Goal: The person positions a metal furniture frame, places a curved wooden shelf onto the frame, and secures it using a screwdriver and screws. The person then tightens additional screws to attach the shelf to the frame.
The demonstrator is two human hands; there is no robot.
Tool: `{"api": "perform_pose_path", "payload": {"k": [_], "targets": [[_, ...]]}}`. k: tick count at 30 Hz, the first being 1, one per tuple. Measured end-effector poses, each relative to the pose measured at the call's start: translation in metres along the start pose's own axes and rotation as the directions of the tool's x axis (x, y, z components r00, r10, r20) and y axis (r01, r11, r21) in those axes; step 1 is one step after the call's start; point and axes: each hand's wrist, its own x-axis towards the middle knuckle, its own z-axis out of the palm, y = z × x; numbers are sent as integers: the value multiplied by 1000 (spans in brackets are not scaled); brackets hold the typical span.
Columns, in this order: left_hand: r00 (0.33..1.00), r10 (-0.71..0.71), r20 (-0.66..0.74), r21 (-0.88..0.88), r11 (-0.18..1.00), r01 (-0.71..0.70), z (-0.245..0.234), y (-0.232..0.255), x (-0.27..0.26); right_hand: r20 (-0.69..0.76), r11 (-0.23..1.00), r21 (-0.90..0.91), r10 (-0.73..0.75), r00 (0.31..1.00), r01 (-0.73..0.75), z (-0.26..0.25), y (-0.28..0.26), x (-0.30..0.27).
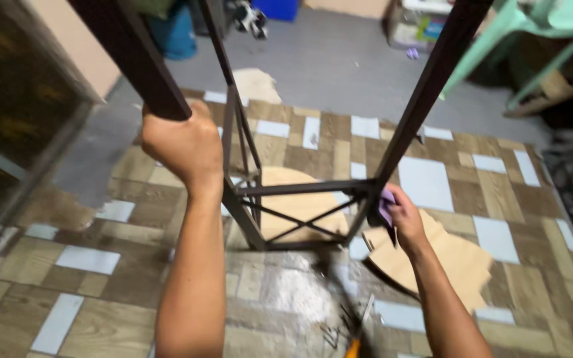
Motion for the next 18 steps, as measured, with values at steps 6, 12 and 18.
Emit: {"api": "perform_pose_path", "payload": {"k": [6,12,18], "targets": [[998,44,53,3,999,-44,25,29,-31,-26,908,-343,-265,964,241,8,-64,7],[995,86,58,47,995,-89,49,63,-69,-66,873,-449,-243,968,188,-31,-35,31],[993,117,-30,222,969,-108,75,100,-100,-44,905,-359,-260,965,227,-70,3,67]]}}
